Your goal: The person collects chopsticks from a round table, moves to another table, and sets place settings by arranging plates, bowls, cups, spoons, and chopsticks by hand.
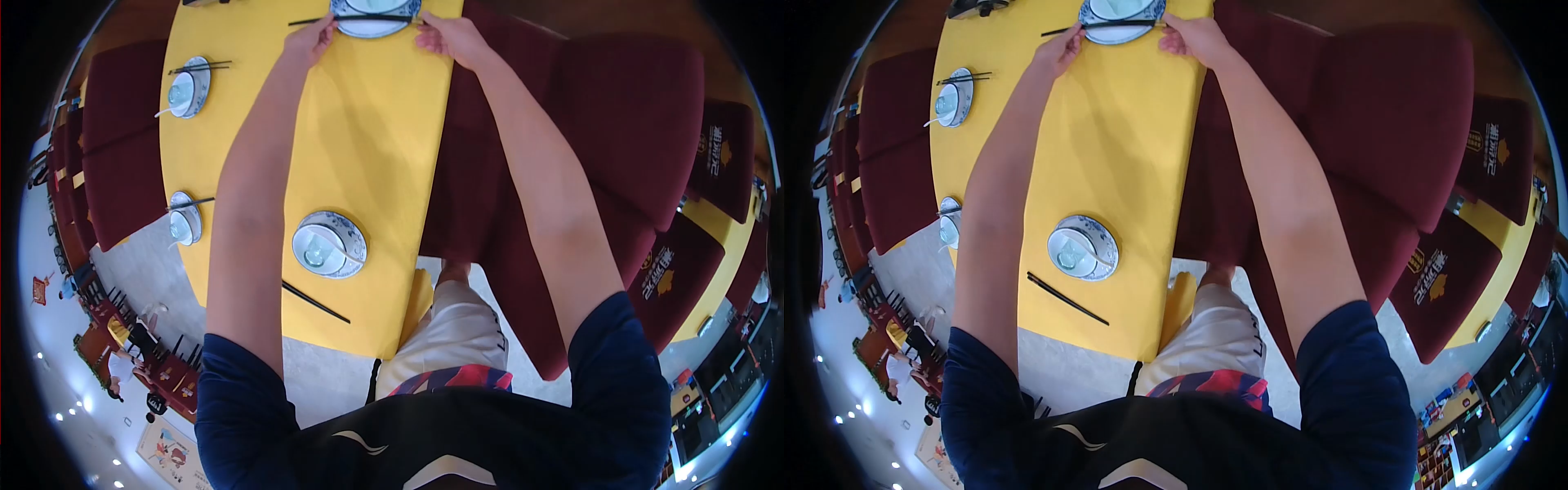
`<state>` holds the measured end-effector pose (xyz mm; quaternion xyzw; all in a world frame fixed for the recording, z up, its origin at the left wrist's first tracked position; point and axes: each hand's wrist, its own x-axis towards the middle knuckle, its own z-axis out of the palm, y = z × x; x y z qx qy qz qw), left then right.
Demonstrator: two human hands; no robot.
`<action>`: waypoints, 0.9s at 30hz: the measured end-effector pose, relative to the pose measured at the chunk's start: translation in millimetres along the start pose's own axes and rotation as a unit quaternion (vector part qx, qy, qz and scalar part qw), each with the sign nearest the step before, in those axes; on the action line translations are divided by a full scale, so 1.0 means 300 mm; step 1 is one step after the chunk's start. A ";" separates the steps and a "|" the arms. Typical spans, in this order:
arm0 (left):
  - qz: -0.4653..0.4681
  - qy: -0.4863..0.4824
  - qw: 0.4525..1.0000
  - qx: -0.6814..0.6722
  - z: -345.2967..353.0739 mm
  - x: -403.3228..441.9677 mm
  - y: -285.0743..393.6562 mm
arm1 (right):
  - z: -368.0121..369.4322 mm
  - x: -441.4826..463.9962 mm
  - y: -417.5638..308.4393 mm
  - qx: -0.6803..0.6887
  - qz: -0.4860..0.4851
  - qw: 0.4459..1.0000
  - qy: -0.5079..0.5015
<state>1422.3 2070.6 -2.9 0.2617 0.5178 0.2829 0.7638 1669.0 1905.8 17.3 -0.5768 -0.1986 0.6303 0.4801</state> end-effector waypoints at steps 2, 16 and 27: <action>0.003 -0.029 1.000 -0.009 -0.107 0.127 -0.004 | 0.000 0.009 0.029 0.007 -0.040 0.997 0.061; 0.152 0.162 0.971 -0.088 -0.566 -1.010 -0.230 | 0.018 -0.920 0.499 0.054 0.037 0.978 0.198; 0.056 0.318 0.914 -0.246 -0.811 -2.151 -1.052 | 0.774 -1.451 1.007 -0.477 -0.086 0.869 -0.101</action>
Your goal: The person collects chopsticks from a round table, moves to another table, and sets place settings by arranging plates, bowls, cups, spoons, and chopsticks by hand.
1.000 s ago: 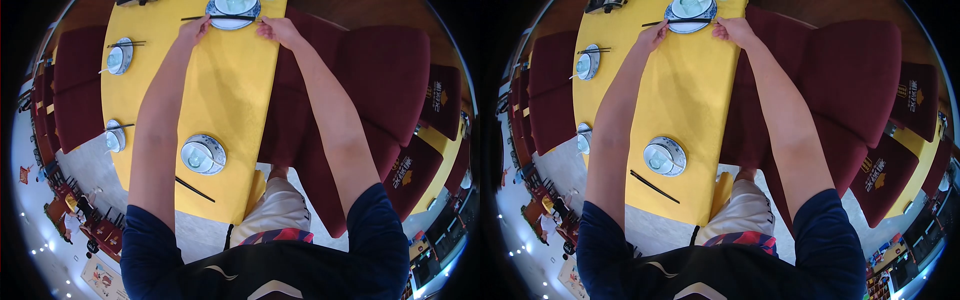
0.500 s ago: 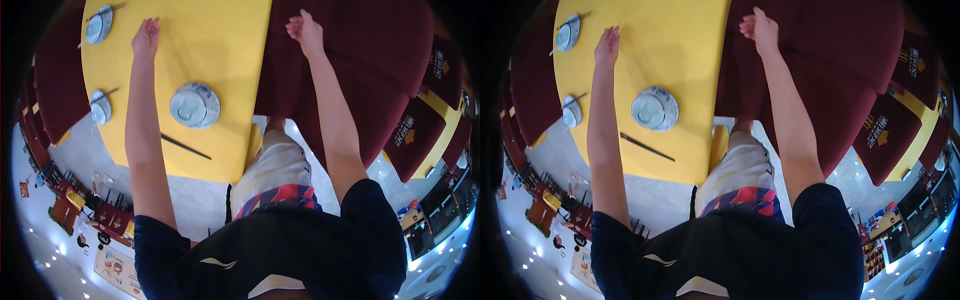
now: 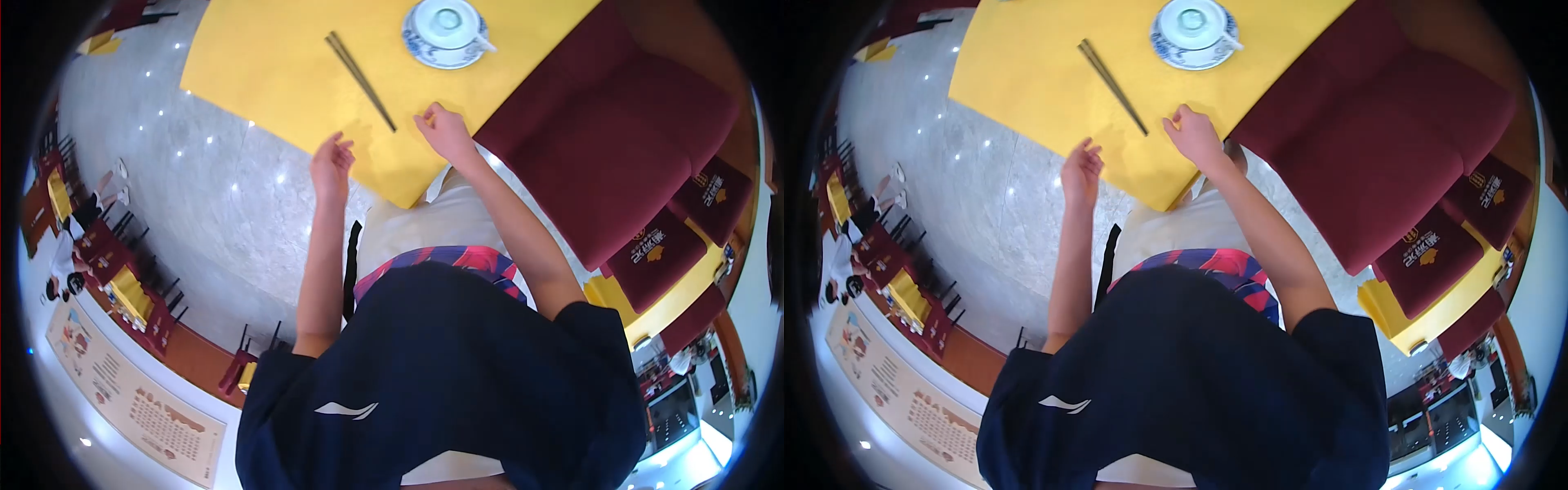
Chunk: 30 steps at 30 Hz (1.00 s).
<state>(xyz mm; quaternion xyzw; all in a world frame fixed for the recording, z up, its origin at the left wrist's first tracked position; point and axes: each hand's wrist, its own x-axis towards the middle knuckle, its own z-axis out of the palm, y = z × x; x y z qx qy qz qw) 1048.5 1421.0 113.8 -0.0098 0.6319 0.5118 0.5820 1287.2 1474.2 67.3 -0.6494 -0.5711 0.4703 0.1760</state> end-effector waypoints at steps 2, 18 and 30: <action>-0.020 0.024 1.000 0.005 -0.105 -0.105 -0.034 | 0.100 0.022 -0.062 -0.105 -0.075 0.992 -0.010; 0.020 -0.105 0.980 0.166 -0.245 -0.111 -0.088 | 0.255 -0.055 -0.058 -0.293 -0.089 0.952 -0.020; -0.108 -0.229 0.967 0.001 0.148 0.121 -0.163 | 0.048 -0.407 -0.069 0.019 -0.039 0.992 -0.118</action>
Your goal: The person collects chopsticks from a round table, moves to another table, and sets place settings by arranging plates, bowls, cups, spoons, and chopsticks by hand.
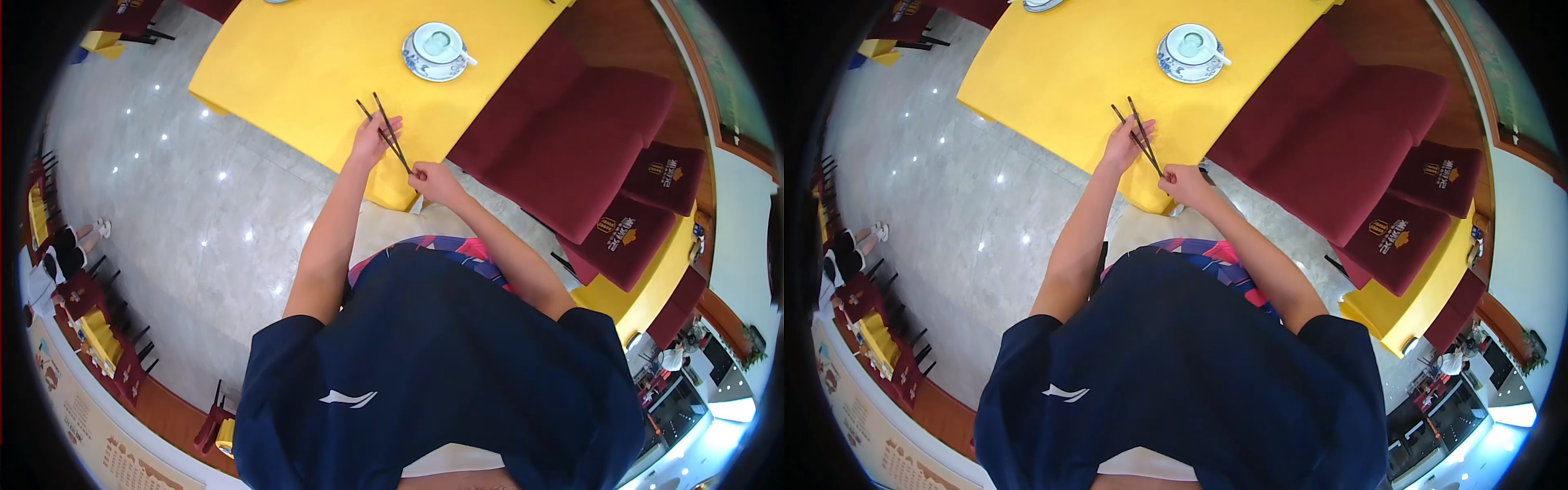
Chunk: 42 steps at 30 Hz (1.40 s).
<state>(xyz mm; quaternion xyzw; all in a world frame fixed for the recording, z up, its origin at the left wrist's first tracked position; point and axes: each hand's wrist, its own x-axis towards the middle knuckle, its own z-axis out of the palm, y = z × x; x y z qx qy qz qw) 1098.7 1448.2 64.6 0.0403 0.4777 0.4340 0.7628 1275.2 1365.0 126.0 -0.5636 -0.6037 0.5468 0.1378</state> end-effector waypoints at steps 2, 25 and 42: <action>0.012 -0.012 1.000 -0.022 -0.007 0.034 -0.028 | -0.025 -0.052 0.010 -0.005 0.010 1.000 0.012; -0.104 -0.137 0.873 -0.456 -0.030 0.117 -0.142 | -0.190 -0.182 -0.252 -0.121 -0.005 0.966 0.229; 0.412 -0.036 0.773 0.482 0.209 -0.278 0.216 | -0.189 0.088 -0.413 -0.136 -0.251 0.930 0.231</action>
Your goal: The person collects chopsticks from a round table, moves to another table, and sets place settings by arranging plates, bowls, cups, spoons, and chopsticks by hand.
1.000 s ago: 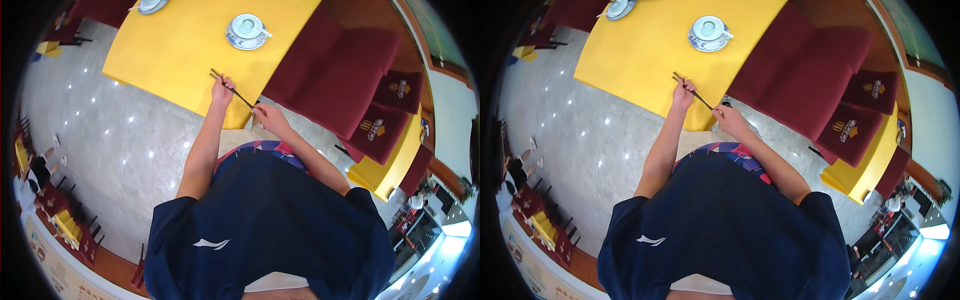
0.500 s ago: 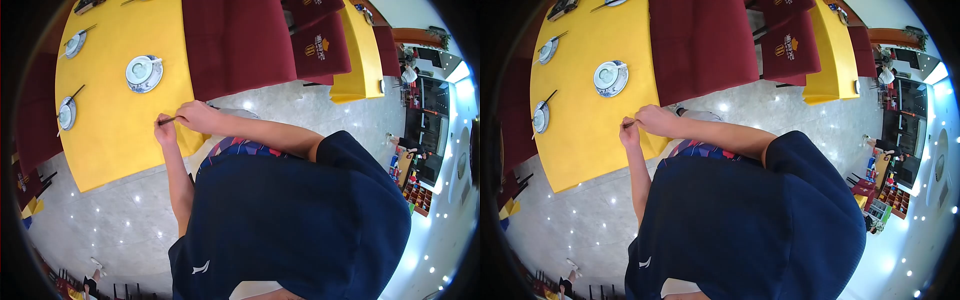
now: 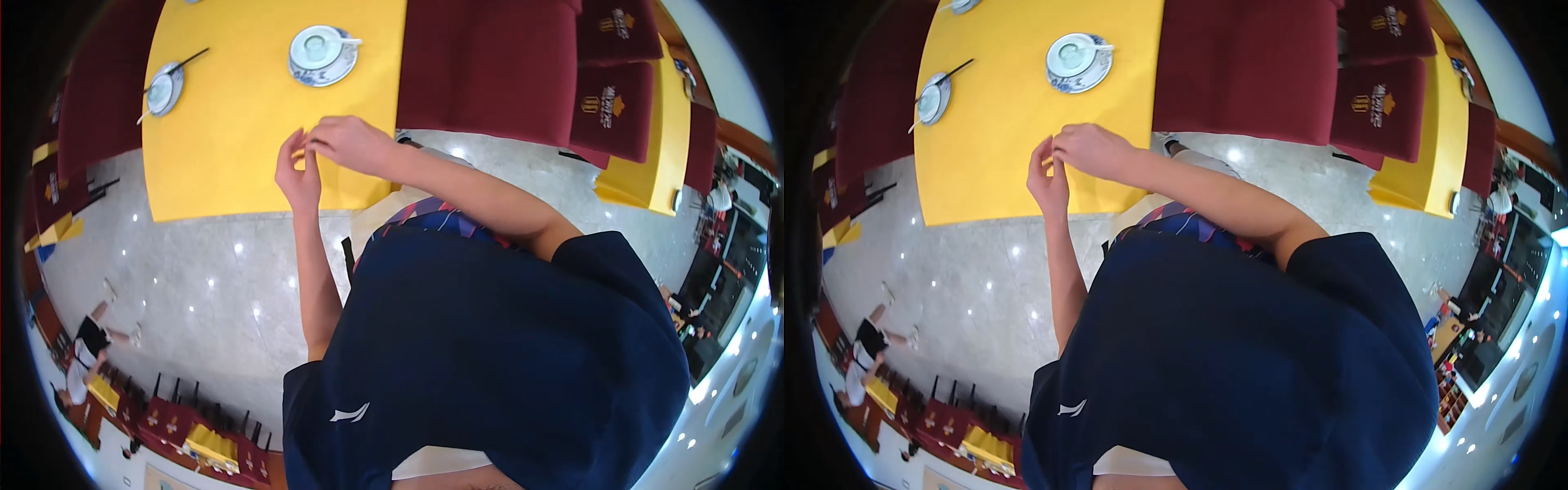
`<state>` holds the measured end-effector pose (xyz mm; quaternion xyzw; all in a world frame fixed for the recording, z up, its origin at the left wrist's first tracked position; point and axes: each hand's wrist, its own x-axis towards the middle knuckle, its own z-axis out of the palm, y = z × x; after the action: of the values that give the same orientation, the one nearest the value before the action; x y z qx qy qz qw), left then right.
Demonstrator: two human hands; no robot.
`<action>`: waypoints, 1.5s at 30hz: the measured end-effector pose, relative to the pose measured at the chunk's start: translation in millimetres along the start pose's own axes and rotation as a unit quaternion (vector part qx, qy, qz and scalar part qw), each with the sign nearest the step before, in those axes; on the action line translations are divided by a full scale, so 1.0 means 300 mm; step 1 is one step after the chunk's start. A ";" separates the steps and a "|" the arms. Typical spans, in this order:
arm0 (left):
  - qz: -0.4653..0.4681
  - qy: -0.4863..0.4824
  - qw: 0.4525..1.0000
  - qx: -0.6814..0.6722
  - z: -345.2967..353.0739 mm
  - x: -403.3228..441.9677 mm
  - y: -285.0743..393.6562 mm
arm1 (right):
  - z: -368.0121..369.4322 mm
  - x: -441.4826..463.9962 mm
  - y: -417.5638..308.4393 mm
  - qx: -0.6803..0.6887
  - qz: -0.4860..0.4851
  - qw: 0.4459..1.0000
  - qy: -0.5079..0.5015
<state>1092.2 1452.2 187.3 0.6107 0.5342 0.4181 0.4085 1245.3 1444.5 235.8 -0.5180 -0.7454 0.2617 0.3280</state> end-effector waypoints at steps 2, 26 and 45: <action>0.063 -0.034 0.997 0.014 -0.039 0.036 0.133 | 0.002 0.008 0.014 0.030 0.037 0.999 0.005; -0.127 0.016 0.990 -0.059 -0.101 0.515 0.008 | 0.153 -0.157 0.456 0.158 0.266 0.949 -0.061; -0.388 0.082 0.871 -0.290 0.124 0.715 -0.605 | 0.100 -0.062 0.820 0.516 0.509 0.684 0.083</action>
<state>1087.9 1680.9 19.8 0.1717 0.6146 0.4106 0.6513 1374.9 1505.8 32.9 -0.5861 -0.0840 0.6873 0.4208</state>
